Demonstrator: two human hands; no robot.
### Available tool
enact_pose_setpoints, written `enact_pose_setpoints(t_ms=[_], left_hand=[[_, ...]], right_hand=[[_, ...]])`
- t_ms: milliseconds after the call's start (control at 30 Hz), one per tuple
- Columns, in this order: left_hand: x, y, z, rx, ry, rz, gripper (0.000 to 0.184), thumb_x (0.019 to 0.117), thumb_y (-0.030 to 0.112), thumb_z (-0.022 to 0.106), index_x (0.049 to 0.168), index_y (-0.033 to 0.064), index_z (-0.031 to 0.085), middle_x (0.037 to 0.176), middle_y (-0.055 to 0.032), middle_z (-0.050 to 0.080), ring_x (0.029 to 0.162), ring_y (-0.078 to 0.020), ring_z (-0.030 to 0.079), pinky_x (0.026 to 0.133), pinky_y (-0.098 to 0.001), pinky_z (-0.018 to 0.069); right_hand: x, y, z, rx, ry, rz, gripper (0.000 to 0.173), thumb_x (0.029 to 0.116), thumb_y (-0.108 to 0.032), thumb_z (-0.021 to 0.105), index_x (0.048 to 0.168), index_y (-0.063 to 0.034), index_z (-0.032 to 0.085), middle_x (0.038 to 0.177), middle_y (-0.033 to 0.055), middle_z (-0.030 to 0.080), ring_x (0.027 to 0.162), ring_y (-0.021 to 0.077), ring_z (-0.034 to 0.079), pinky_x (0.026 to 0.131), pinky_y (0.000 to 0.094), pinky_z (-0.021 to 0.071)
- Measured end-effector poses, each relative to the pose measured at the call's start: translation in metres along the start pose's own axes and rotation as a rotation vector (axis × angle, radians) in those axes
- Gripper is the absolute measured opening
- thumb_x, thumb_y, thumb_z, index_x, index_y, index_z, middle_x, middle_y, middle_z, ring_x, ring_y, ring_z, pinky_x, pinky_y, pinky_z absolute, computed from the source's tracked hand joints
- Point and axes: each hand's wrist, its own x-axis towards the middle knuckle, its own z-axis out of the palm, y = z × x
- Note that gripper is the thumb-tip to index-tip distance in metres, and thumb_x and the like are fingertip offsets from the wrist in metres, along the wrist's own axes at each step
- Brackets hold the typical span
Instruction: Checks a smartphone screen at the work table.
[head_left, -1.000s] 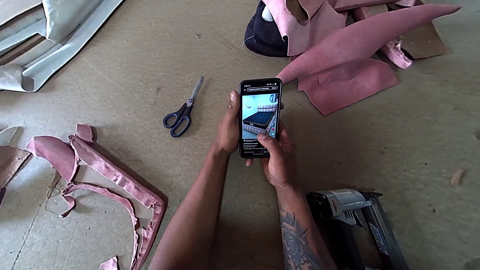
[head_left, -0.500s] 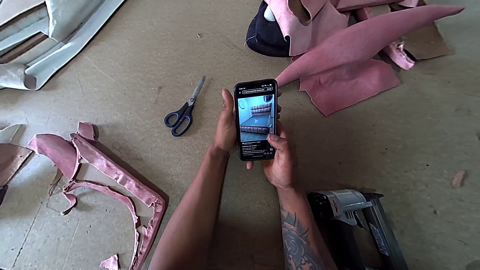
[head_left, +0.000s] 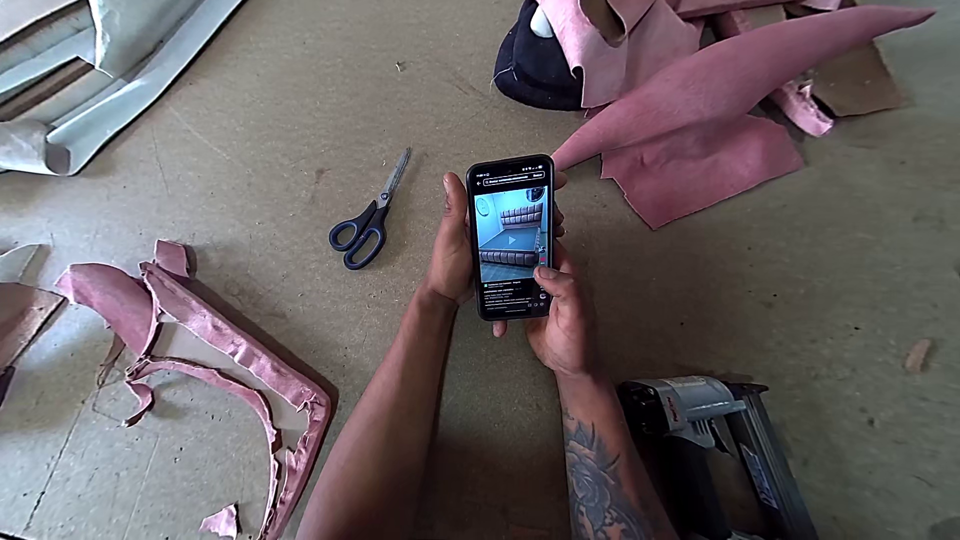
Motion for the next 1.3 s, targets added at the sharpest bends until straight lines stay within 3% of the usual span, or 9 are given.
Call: enact_pose_setpoints(t_ms=[167,267,333,400,533,700,900,1067,1300], left_hand=[[0.002,0.000,-0.003,0.022,-0.030,0.011,0.107,0.0882,0.090,0.018,0.147,0.0058,0.049,0.127,-0.0229,0.063,0.114,-0.0324,0.065,0.098,-0.0511,0.0553],[-0.001,0.002,0.000,-0.019,0.003,0.016,0.095,0.0896,0.088,0.027,0.140,0.0129,0.056,0.125,-0.0149,0.069,0.114,-0.0254,0.069,0.097,-0.0474,0.0574],[0.003,0.002,-0.002,-0.008,-0.071,-0.020,0.108,0.0874,0.091,0.022,0.147,0.0054,0.049,0.127,-0.0211,0.064,0.113,-0.0307,0.066,0.098,-0.0501,0.0557],[0.008,0.003,-0.002,0.010,-0.152,-0.056,0.118,0.0838,0.093,0.019,0.149,-0.0012,0.044,0.126,-0.0244,0.061,0.111,-0.0334,0.064,0.098,-0.0504,0.0545],[0.008,0.006,0.000,0.025,-0.162,-0.061,0.119,0.0824,0.095,0.020,0.144,-0.0034,0.048,0.122,-0.0247,0.064,0.111,-0.0338,0.065,0.099,-0.0496,0.0535],[0.007,0.005,-0.003,-0.005,-0.138,-0.057,0.120,0.0812,0.096,0.021,0.144,-0.0022,0.049,0.121,-0.0244,0.064,0.110,-0.0343,0.065,0.099,-0.0507,0.0538],[0.010,0.005,-0.004,0.027,-0.159,-0.045,0.119,0.0817,0.095,0.022,0.145,-0.0030,0.048,0.120,-0.0241,0.064,0.108,-0.0330,0.065,0.097,-0.0491,0.0546],[0.011,0.003,-0.005,0.039,-0.147,-0.019,0.117,0.0831,0.094,0.024,0.144,-0.0030,0.049,0.120,-0.0232,0.064,0.108,-0.0316,0.065,0.097,-0.0478,0.0550],[0.010,0.003,-0.006,0.062,-0.133,-0.012,0.116,0.0851,0.092,0.023,0.146,-0.0032,0.047,0.120,-0.0235,0.064,0.107,-0.0313,0.065,0.096,-0.0477,0.0554]], right_hand=[[0.000,0.001,0.000,-0.018,-0.005,0.006,0.040,0.1051,-0.023,0.035,0.140,-0.0095,0.049,0.113,0.0186,0.066,0.075,0.0262,0.073,0.046,0.0391,0.0602],[0.000,0.000,0.000,-0.004,-0.011,0.021,0.040,0.1053,-0.023,0.035,0.142,-0.0104,0.047,0.116,0.0181,0.066,0.078,0.0265,0.074,0.047,0.0395,0.0609],[-0.001,-0.001,0.000,0.034,-0.026,0.045,0.041,0.1050,-0.024,0.033,0.142,-0.0113,0.047,0.117,0.0185,0.066,0.079,0.0279,0.074,0.047,0.0411,0.0608],[-0.003,-0.002,0.001,0.111,-0.048,0.086,0.042,0.1068,-0.031,0.031,0.140,-0.0120,0.050,0.117,0.0203,0.067,0.081,0.0310,0.075,0.048,0.0435,0.0610],[-0.005,-0.001,0.001,0.249,-0.100,0.157,0.056,0.1078,-0.050,0.030,0.135,-0.0066,0.055,0.119,0.0266,0.067,0.091,0.0401,0.074,0.054,0.0507,0.0628],[-0.005,0.000,0.002,0.245,-0.084,0.141,0.055,0.1091,-0.048,0.028,0.134,-0.0079,0.056,0.116,0.0227,0.069,0.088,0.0350,0.075,0.054,0.0477,0.0632],[-0.003,0.001,0.003,0.100,-0.076,0.103,0.043,0.1046,-0.032,0.046,0.142,-0.0102,0.045,0.119,0.0247,0.065,0.088,0.0368,0.074,0.053,0.0462,0.0630],[-0.003,0.002,0.012,-0.119,0.003,0.061,0.061,0.0937,-0.029,0.075,0.143,-0.0104,0.043,0.111,0.0229,0.069,0.081,0.0345,0.075,0.047,0.0416,0.0627],[-0.002,0.005,0.012,-0.149,0.040,0.045,0.053,0.0986,-0.030,0.067,0.142,-0.0088,0.045,0.109,0.0237,0.069,0.075,0.0351,0.075,0.044,0.0426,0.0612]])
